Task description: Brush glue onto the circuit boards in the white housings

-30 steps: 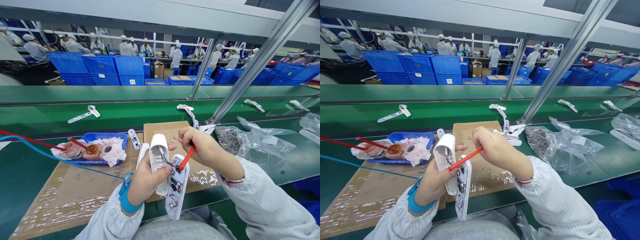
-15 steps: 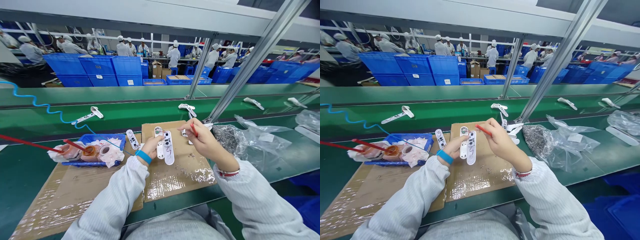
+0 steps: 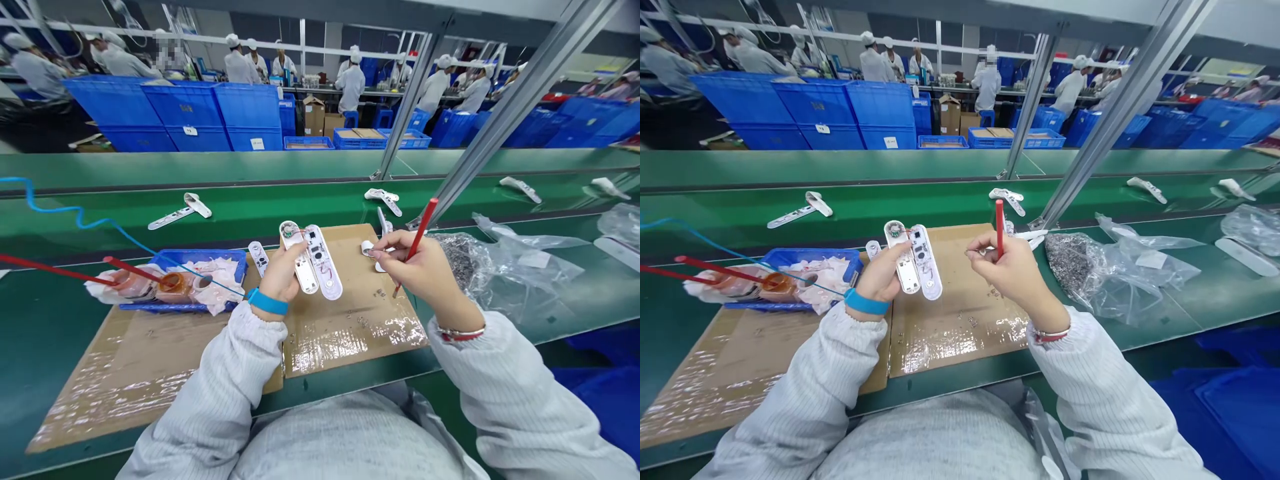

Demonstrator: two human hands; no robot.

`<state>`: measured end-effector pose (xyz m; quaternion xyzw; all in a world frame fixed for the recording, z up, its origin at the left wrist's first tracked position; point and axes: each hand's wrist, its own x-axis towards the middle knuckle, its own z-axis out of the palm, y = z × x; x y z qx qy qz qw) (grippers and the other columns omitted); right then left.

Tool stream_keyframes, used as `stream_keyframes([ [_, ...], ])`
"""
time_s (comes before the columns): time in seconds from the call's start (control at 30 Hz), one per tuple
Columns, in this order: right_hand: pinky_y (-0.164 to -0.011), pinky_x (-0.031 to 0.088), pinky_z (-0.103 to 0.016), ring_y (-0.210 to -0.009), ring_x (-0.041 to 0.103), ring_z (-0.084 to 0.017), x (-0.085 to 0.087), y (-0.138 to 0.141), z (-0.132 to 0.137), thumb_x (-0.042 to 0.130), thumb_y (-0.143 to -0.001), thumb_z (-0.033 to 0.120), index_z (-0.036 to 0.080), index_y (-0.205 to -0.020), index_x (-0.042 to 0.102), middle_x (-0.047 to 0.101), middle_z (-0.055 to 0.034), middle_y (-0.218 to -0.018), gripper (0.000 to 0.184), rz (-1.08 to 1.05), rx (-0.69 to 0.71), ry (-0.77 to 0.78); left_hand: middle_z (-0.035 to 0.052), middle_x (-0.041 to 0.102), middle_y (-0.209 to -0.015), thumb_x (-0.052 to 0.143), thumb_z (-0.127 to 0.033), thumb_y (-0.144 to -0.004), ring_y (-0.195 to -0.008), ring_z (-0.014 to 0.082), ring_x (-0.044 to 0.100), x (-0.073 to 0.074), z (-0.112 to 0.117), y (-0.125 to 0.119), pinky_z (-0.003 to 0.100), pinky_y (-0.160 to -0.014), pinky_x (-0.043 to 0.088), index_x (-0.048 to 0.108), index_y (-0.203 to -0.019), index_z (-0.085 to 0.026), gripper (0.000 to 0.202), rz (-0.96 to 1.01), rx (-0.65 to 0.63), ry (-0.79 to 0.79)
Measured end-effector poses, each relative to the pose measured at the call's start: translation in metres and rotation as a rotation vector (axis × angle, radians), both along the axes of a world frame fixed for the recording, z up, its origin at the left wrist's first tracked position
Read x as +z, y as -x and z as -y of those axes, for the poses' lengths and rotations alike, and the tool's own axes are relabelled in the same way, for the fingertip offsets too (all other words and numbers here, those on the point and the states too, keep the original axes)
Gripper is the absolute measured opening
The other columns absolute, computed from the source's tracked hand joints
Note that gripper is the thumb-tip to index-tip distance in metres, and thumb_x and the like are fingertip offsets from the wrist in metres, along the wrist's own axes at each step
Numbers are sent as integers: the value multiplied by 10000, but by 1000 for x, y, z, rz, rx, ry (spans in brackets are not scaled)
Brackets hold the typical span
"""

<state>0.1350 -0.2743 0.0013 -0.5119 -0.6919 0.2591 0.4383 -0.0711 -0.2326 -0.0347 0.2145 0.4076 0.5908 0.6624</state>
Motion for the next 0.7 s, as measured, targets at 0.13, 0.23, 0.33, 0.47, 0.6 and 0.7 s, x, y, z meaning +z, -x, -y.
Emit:
stream_keyframes([
  [0.13,-459,425,-255,-480,537,-116,0,2,3,668,-803,250,193,-810,685,621,7,-620,60,80,73,-133,58,698,-824,626,-129,-760,-767,180,660,-1,-1,6,357,-806,521,630,-888,-114,129,18,94,3],
  [0.23,-636,513,-300,-698,622,-155,4,4,4,676,-815,201,217,-825,710,667,-13,-782,38,149,149,-293,61,701,-879,677,-144,-722,-822,194,660,4,9,3,356,-831,511,633,-921,-119,206,-2,44,-64],
  [0.33,-658,533,-289,-765,630,-153,6,7,7,641,-839,157,237,-867,714,656,-15,-847,112,215,183,-371,80,697,-953,724,-166,-686,-912,227,652,12,21,-2,380,-878,490,620,-990,-127,324,-33,-47,-107],
  [0.47,-664,545,-279,-763,651,-156,2,18,16,591,-868,137,209,-898,679,683,-22,-847,118,304,289,-438,101,685,-981,719,-175,-704,-971,251,634,22,32,-6,411,-907,471,610,-1001,-119,321,-5,-125,-104],
  [0.6,-613,523,-249,-733,650,-142,-5,29,25,567,-872,96,172,-872,649,691,-35,-852,112,359,364,-501,88,671,-1010,662,-142,-759,-957,235,632,28,38,-8,414,-907,474,598,-1004,-134,253,39,-133,-94],
  [0.7,-576,491,-243,-725,628,-138,-10,33,28,522,-873,48,161,-864,657,667,-48,-867,176,381,400,-546,83,666,-1008,621,-123,-791,-939,225,632,31,41,-8,415,-903,477,587,-1010,-138,222,66,-116,-78],
])
